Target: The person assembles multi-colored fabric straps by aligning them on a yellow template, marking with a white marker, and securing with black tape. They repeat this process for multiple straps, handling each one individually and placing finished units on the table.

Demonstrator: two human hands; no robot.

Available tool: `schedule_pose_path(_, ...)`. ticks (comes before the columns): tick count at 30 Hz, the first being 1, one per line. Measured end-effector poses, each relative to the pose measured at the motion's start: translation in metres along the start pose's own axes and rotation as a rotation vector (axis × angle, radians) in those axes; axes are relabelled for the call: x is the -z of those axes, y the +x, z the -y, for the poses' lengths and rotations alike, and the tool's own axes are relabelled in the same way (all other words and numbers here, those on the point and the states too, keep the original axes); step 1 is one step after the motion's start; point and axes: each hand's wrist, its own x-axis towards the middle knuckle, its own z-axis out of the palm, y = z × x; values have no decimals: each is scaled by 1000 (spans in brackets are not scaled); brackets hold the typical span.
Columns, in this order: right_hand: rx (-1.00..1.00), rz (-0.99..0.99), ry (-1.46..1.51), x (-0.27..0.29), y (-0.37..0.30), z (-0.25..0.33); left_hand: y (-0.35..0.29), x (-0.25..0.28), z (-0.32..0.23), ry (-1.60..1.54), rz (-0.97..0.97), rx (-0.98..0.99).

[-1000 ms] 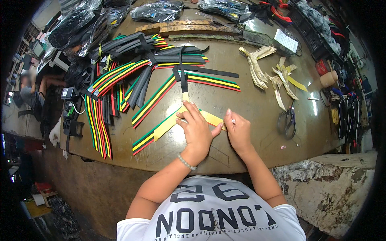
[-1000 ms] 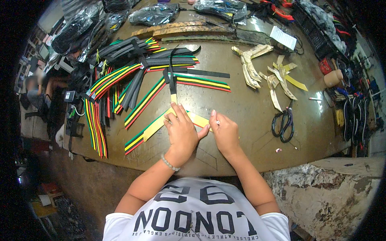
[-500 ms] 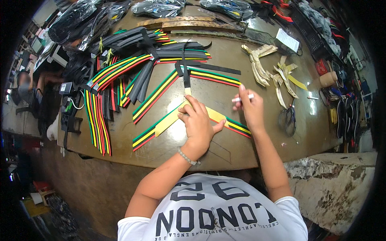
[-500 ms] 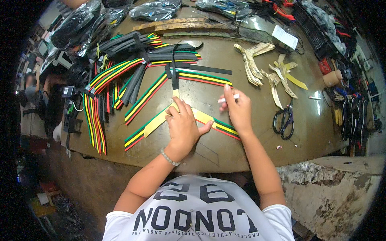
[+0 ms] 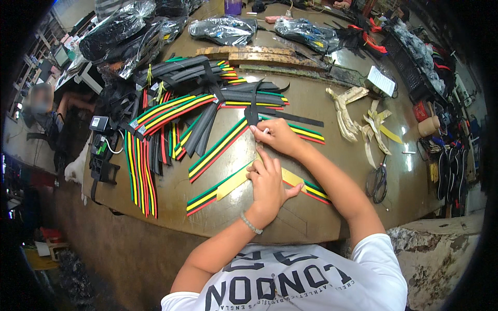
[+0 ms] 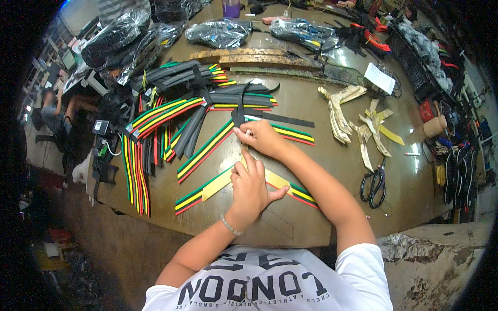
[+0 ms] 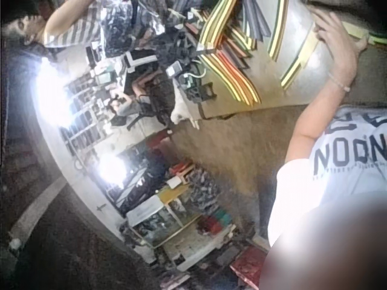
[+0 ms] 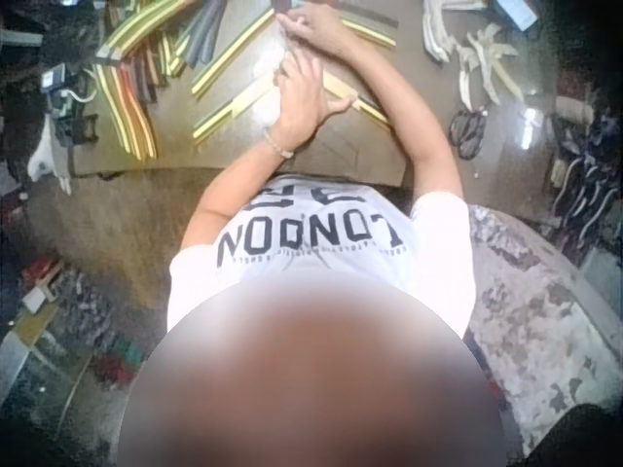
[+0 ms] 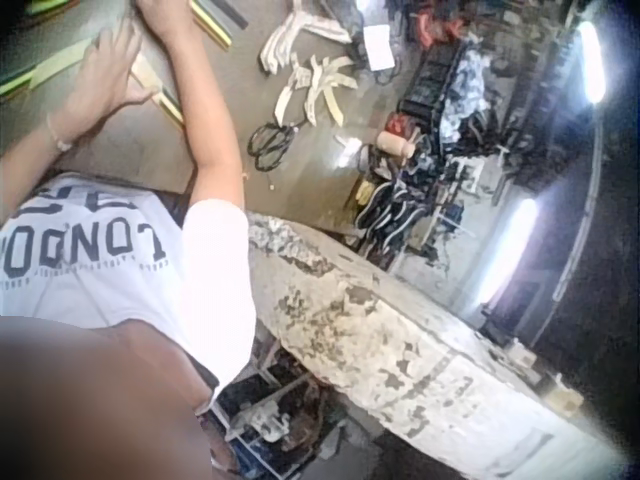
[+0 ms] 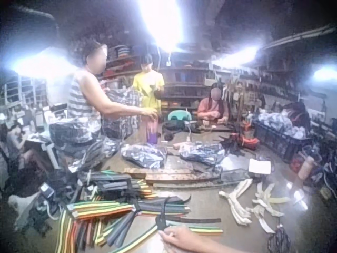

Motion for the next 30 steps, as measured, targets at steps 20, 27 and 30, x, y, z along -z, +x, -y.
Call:
schedule_pose_path(20, -183, -97, 456, -9, -11, 18, 0, -3, 0, -50, -75, 1)
schedule_pose_path(27, -170, -43, 184, -20, -27, 14, -28, 1, 58, -599, -163, -55)
schedule_pose_path(30, -265, -6, 195, -17, -25, 18, -52, -3, 103, -770, -184, -38)
